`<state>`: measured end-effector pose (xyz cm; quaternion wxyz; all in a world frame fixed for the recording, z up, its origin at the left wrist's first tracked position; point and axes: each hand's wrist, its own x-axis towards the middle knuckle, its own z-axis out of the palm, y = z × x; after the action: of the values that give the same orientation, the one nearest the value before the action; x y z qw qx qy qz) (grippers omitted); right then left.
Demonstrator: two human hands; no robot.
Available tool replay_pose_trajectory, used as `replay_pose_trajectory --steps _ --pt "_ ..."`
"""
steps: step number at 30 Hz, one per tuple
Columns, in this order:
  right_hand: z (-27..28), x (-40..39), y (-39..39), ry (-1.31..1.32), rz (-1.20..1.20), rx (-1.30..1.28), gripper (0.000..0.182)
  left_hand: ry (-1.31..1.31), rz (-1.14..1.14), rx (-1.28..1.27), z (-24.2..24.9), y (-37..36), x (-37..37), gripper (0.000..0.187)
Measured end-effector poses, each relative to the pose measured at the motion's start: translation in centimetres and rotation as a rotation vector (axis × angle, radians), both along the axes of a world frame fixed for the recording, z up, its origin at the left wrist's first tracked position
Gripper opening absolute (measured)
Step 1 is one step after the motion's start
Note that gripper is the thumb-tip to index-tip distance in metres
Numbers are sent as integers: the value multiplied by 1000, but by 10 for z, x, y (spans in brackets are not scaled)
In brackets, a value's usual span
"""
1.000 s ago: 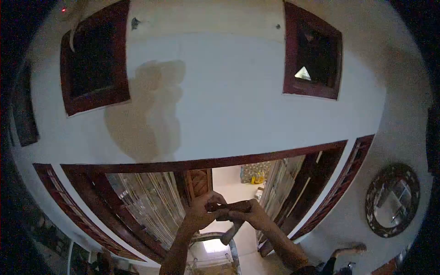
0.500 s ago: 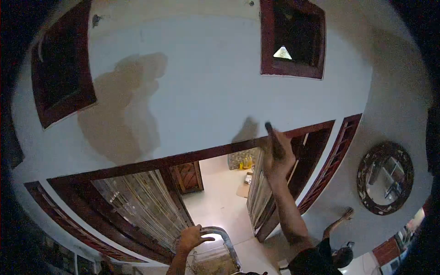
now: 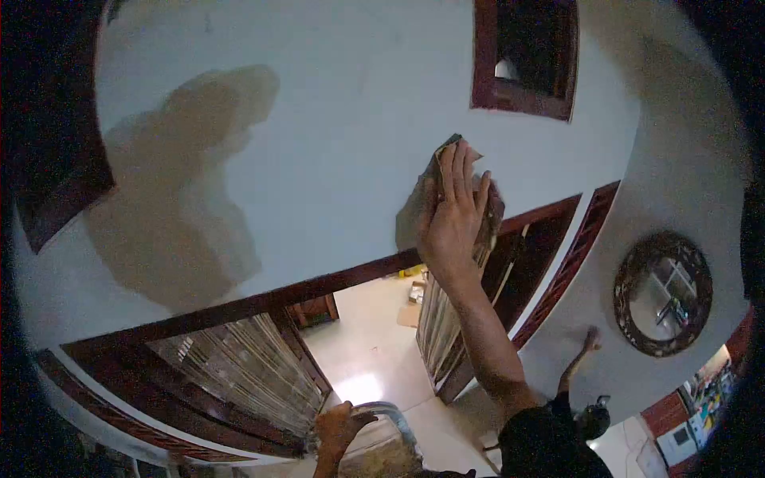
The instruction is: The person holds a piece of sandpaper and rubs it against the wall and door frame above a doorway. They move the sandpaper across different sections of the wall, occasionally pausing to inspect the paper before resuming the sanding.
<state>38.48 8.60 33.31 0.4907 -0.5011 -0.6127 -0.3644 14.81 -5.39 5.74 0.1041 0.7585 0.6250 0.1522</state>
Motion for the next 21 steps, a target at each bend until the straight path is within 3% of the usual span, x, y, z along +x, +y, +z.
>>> replay_pose_trajectory --steps 3,5,9,11,14,17,21 --pt "-15 -7 1 44 54 -113 74 -66 6 -47 -13 11 -6 74" --pt "-5 -4 2 -1 -41 -49 55 -62 -33 -68 -3 13 -5 73" --pt "-6 2 17 129 62 6 53 -13 -34 -63 -9 11 -2 69" --pt "-7 16 15 8 -30 21 53 -10 -57 -33 -7 8 4 67" --pt "32 6 22 158 27 84 52 -18 -35 -59 -8 18 8 64" --pt "-21 9 15 115 -51 -3 52 -25 -29 -58 -8 8 6 61" --pt "42 13 13 94 -34 146 55 49 -55 -46 -14 11 16 57"
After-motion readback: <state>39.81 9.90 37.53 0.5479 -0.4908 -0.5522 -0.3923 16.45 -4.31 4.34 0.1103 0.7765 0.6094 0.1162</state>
